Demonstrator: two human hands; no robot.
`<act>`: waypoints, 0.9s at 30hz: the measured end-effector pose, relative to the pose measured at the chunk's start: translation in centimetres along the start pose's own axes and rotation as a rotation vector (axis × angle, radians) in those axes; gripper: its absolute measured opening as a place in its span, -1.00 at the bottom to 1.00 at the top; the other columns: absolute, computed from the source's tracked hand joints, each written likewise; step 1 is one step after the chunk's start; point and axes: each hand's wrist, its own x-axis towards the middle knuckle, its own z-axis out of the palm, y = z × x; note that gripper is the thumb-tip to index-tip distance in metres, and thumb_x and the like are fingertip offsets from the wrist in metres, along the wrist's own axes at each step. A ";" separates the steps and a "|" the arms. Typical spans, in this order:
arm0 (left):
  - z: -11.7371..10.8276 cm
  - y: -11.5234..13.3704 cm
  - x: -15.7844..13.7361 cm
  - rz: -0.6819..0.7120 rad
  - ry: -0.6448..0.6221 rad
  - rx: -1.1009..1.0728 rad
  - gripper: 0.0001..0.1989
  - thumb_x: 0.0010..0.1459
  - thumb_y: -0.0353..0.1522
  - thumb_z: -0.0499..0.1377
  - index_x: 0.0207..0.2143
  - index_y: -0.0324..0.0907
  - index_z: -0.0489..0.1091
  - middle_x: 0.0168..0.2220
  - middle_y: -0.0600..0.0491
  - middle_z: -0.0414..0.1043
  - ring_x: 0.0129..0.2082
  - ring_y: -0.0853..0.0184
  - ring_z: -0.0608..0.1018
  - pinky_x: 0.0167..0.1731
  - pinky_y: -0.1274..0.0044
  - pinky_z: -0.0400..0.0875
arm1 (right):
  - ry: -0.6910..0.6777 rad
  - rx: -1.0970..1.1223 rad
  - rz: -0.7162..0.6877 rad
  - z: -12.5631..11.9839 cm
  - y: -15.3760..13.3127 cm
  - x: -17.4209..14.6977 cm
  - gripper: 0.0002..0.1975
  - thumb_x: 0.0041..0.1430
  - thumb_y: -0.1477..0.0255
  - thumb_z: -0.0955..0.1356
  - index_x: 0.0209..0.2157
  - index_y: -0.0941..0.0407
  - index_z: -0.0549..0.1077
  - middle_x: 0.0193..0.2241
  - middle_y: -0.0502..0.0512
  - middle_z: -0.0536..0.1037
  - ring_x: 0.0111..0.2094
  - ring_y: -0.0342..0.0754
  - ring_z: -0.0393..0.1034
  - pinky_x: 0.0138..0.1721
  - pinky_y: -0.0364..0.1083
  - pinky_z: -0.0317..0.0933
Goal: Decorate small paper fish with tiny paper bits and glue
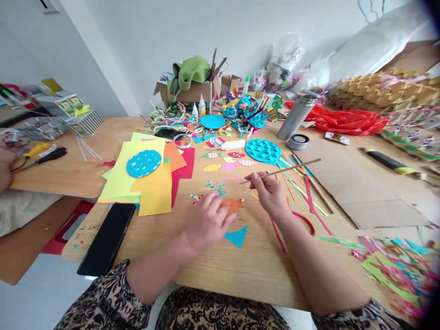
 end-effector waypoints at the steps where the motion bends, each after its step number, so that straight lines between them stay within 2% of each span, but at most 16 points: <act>1: 0.1 0.7 -0.4 0.049 -0.032 -0.013 -0.69 0.31 -0.24 0.03 -0.25 -0.24 0.49 -0.21 -0.09 0.48 -0.07 0.14 0.43 -0.02 0.27 0.38 | -0.008 0.002 0.009 0.1 -0.3 0.3 -0.51 0.27 0.06 0.21 -0.57 0.09 0.41 -0.35 0.15 0.60 -0.35 -0.03 0.47 -0.34 -0.07 0.30; 4: 0.4 2.1 -1.0 0.095 -0.111 -0.007 -0.65 0.30 -0.17 0.03 -0.26 -0.24 0.47 -0.28 -0.06 0.47 -0.19 0.17 0.46 -0.17 0.31 0.41 | -0.046 0.031 0.064 0.9 -1.1 1.3 -0.49 0.26 0.02 0.20 -0.47 0.11 0.51 -0.45 0.13 0.57 -0.42 -0.04 0.44 -0.38 -0.08 0.28; 7: 0.5 2.5 -1.1 0.043 -0.190 0.051 -0.64 0.29 -0.14 0.03 -0.23 -0.23 0.45 -0.25 -0.07 0.44 -0.20 0.15 0.44 -0.21 0.30 0.39 | -0.046 0.089 0.098 2.3 -1.7 2.2 -0.45 0.24 -0.02 0.19 -0.41 0.13 0.53 -0.56 0.10 0.51 -0.47 -0.04 0.42 -0.44 -0.09 0.26; 11: 0.4 2.3 -1.0 -0.030 -0.255 0.105 -0.58 0.25 -0.07 0.06 -0.11 -0.20 0.43 -0.19 -0.09 0.39 -0.16 0.11 0.41 -0.21 0.29 0.37 | 0.019 0.040 0.045 3.8 -1.2 2.5 -0.46 0.24 -0.03 0.18 -0.46 0.13 0.47 -0.52 0.13 0.52 -0.48 -0.05 0.41 -0.44 -0.08 0.25; 16: 0.2 2.6 -1.0 -0.063 -0.305 0.127 -0.49 0.23 -0.03 0.07 0.08 -0.15 0.35 -0.12 -0.11 0.34 -0.12 0.11 0.38 -0.18 0.31 0.34 | 0.085 -0.081 0.039 3.9 -0.2 1.8 -0.53 0.23 0.02 0.21 -0.44 0.12 0.42 -0.55 0.11 0.52 -0.51 -0.03 0.41 -0.50 -0.11 0.17; 22: 0.1 2.8 -1.1 -0.065 -0.337 0.134 -0.46 0.23 -0.02 0.05 0.14 -0.12 0.31 -0.04 -0.14 0.31 -0.05 0.10 0.36 -0.10 0.30 0.32 | 0.091 -0.113 -0.027 4.3 0.0 1.4 -0.66 0.25 0.14 0.25 -0.41 0.10 0.41 -0.54 0.10 0.53 -0.51 -0.04 0.40 -0.47 -0.11 0.19; 27: 0.4 2.8 -1.3 -0.067 -0.324 0.139 -0.45 0.22 -0.01 0.06 0.15 -0.10 0.30 0.02 -0.16 0.29 0.01 0.08 0.33 -0.05 0.29 0.31 | 0.070 -0.145 -0.095 4.7 0.8 1.4 -0.73 0.28 0.23 0.22 -0.36 0.10 0.39 -0.44 0.14 0.55 -0.40 0.02 0.43 -0.35 -0.06 0.22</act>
